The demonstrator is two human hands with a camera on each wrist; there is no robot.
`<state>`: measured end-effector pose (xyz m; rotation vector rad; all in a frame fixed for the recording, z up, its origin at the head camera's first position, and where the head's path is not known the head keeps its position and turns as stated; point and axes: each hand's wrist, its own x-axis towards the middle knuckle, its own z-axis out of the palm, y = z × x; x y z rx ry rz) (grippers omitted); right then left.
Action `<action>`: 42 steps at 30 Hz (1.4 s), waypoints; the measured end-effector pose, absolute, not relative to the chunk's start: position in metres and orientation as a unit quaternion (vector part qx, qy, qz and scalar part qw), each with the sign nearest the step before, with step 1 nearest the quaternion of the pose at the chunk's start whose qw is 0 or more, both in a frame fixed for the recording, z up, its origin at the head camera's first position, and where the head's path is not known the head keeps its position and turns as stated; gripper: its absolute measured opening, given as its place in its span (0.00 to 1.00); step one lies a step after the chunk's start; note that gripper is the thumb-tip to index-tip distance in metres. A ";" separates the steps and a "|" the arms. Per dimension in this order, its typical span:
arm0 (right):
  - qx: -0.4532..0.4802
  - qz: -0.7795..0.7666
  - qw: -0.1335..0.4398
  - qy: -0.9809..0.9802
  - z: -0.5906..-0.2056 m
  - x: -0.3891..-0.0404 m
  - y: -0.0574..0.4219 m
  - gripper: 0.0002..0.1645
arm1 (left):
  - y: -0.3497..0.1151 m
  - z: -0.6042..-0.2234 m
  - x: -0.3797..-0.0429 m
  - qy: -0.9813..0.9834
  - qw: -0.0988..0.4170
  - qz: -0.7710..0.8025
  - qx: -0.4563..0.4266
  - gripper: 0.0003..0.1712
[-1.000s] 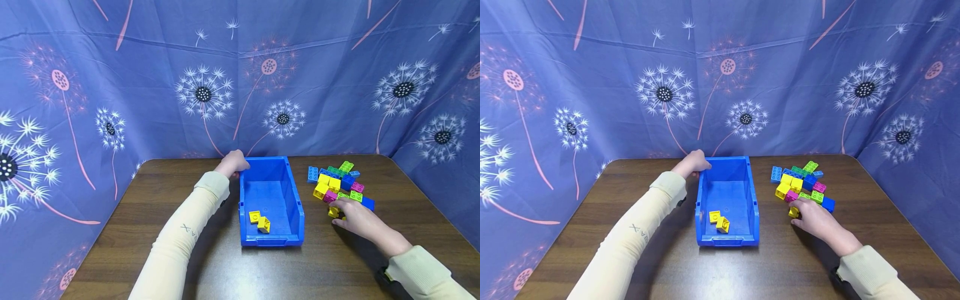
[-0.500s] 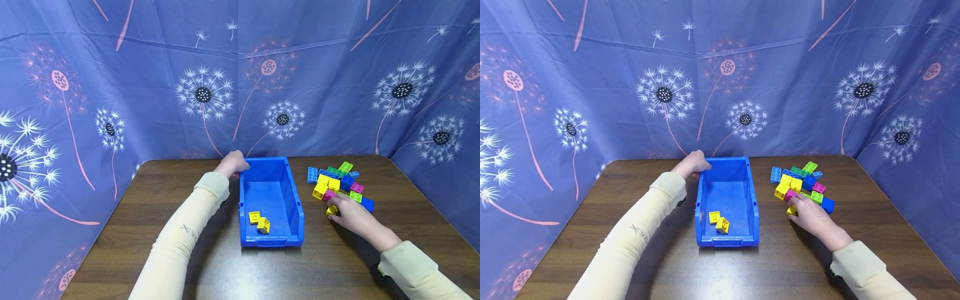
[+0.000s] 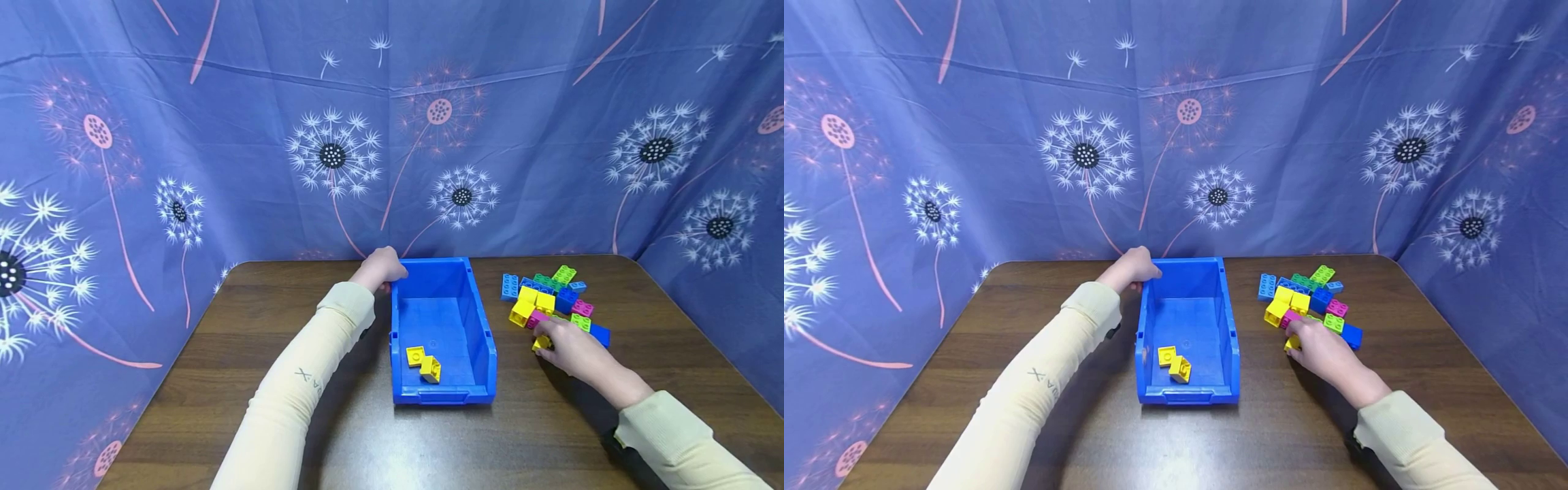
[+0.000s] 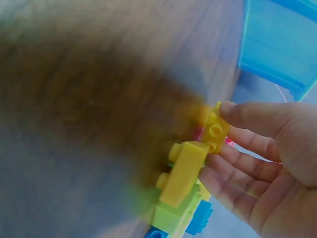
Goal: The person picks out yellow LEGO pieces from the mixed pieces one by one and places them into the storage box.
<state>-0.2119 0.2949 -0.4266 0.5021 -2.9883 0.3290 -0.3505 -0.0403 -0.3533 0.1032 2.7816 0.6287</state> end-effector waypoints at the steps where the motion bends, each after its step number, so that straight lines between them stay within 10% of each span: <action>1: 0.163 0.107 0.046 -0.980 -0.425 -0.212 0.295 0.17 | -0.040 -0.353 -0.351 0.964 0.144 0.218 0.036 0.16; 42: 0.236 0.131 0.126 -0.955 -0.335 -0.205 0.250 0.18 | -0.041 -0.355 -0.350 0.965 0.138 0.220 0.040 0.16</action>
